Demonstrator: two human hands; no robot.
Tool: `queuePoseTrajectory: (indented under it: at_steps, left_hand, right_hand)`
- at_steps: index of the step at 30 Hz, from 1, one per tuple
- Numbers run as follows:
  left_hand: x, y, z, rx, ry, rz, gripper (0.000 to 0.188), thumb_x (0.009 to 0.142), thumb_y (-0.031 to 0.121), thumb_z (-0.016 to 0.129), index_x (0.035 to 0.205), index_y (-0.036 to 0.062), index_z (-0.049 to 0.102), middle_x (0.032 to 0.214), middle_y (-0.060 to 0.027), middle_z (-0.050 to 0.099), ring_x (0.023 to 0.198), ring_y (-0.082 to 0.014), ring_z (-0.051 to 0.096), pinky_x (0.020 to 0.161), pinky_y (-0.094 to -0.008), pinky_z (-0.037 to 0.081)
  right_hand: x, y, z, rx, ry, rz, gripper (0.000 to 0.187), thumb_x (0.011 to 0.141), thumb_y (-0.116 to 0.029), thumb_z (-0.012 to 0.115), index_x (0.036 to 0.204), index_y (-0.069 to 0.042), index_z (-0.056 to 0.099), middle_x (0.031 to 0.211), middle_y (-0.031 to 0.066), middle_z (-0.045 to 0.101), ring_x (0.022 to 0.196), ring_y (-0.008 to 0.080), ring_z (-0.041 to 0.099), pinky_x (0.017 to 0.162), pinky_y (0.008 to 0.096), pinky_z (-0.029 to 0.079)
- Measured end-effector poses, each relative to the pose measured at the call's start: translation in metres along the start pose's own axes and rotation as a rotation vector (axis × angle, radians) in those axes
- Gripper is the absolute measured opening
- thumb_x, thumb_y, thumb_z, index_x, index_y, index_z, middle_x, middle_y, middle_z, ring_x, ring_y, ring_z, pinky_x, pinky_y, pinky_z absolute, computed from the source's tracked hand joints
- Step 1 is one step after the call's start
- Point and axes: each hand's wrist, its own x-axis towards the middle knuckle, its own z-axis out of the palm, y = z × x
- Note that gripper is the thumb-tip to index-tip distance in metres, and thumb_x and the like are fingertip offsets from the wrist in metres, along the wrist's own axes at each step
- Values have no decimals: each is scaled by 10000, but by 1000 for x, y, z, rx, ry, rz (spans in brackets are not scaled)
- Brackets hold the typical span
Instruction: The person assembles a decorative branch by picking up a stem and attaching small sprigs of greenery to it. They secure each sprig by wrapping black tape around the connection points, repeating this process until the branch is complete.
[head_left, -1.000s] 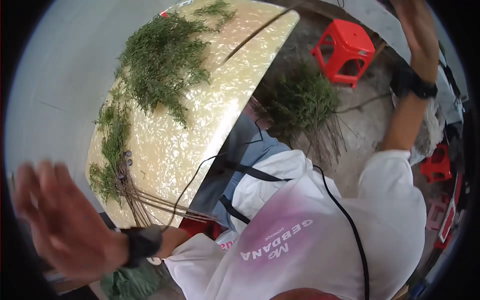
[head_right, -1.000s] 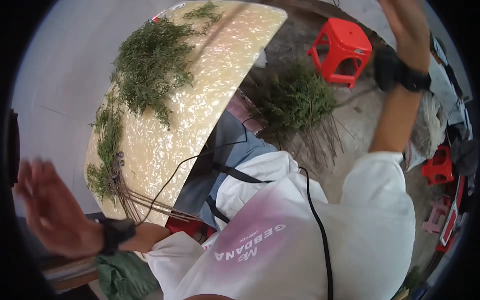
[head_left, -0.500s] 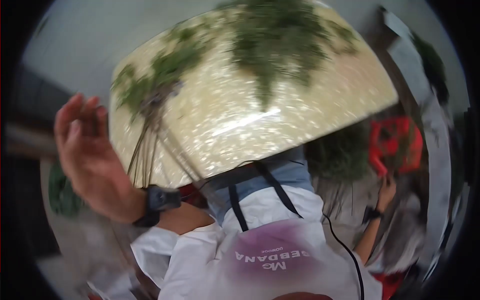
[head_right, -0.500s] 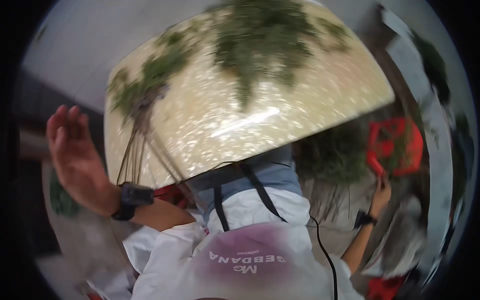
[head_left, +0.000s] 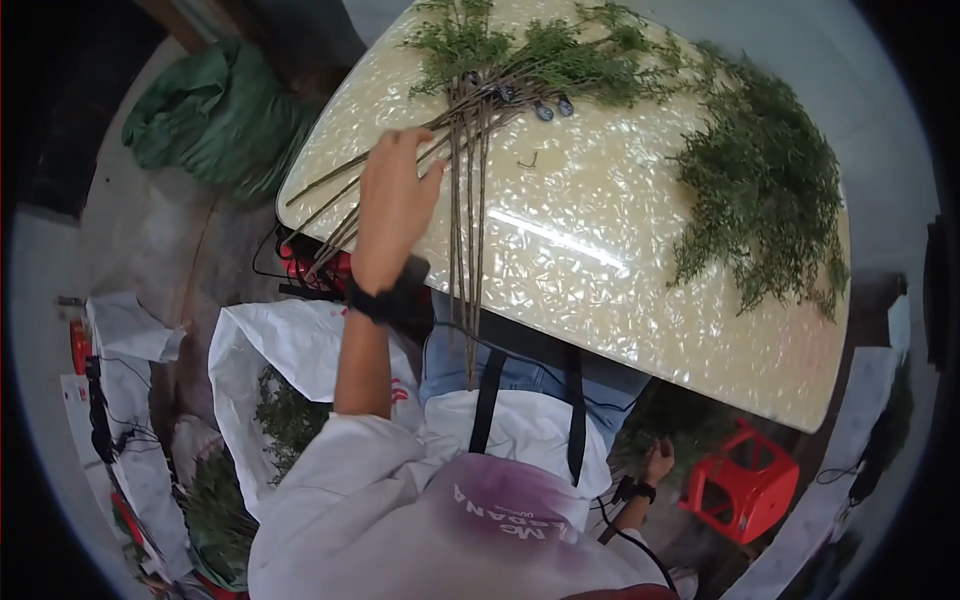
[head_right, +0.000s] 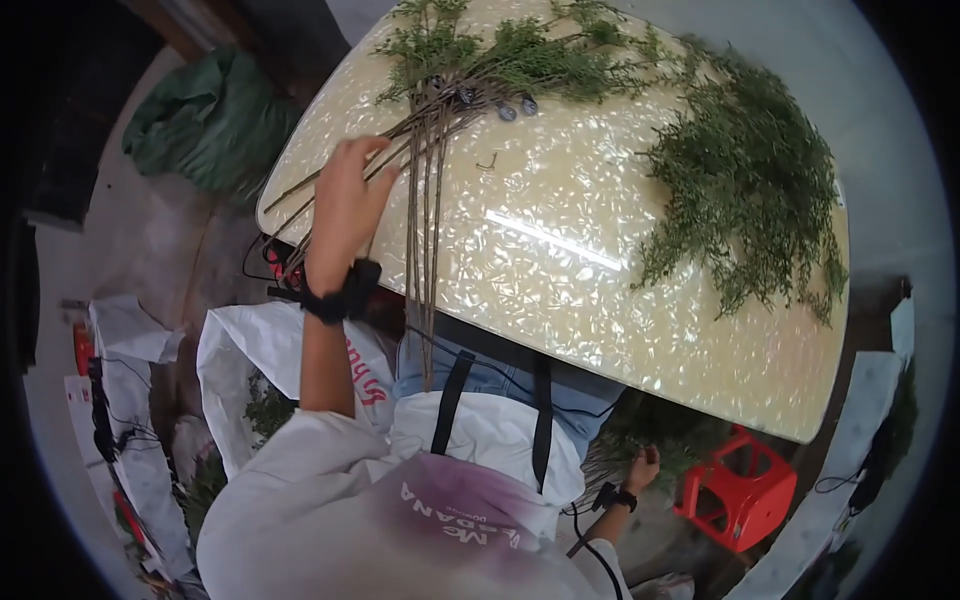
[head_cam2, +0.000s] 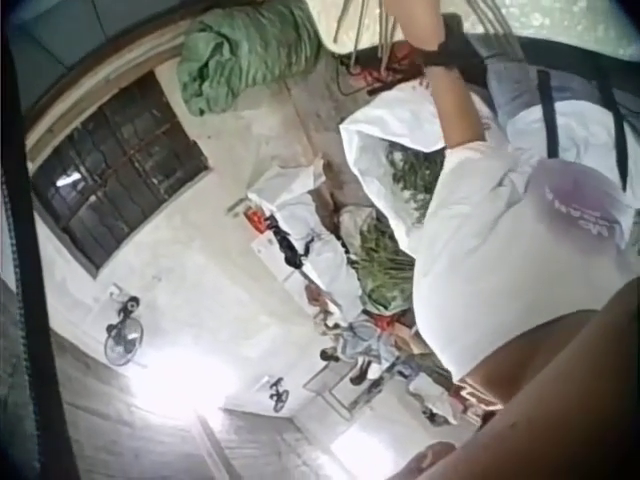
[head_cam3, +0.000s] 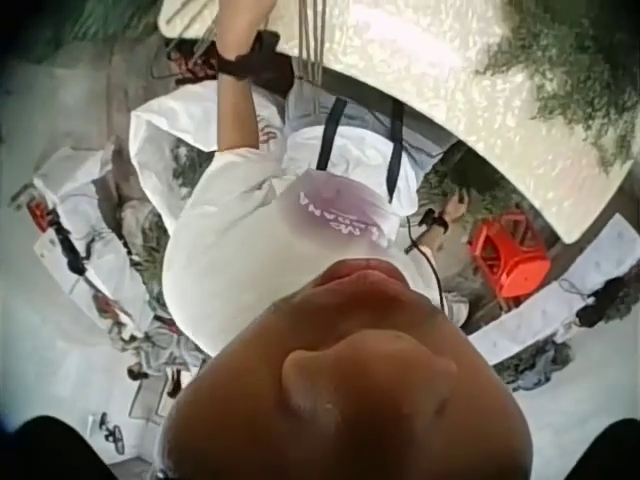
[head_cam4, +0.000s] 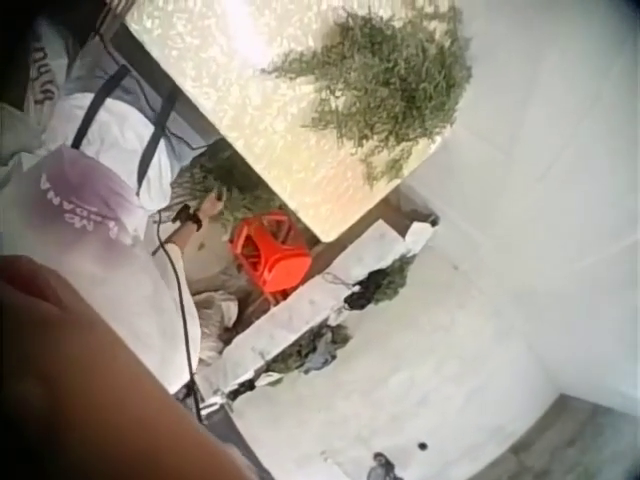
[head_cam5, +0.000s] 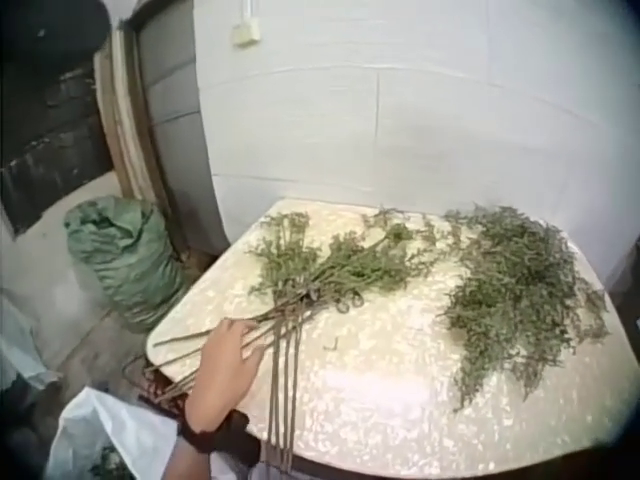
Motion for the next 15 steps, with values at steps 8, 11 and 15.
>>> queuePoseTrajectory:
  at_steps: [8, 11, 15]
  left_hand:
    - [41, -57, 11, 59, -211, -48, 164, 844, 151, 675, 946, 23, 677, 857, -155, 674, 757, -312, 646, 695, -376, 492]
    - [51, -51, -3, 50, -46, 13, 141, 882, 139, 631, 954, 21, 659, 883, -181, 664, 784, -357, 638, 689, -389, 489]
    - [61, -14, -29, 85, 80, -14, 159, 938, 145, 581, 1000, 10, 635, 890, -152, 679, 767, -311, 644, 707, -386, 489]
  right_hand:
    - [-108, -282, 4, 282, 418, -529, 218, 960, -64, 518, 1132, 3, 636, 965, 88, 688, 772, 116, 607, 629, 225, 484]
    - [-157, -375, 7, 235, 300, -615, 185, 952, -58, 537, 1090, -1, 645, 944, 65, 685, 772, 95, 602, 632, 209, 468]
    - [-206, -455, 46, -49, -185, -767, 220, 919, -71, 614, 1132, -37, 656, 829, 52, 677, 613, 45, 546, 534, 196, 412]
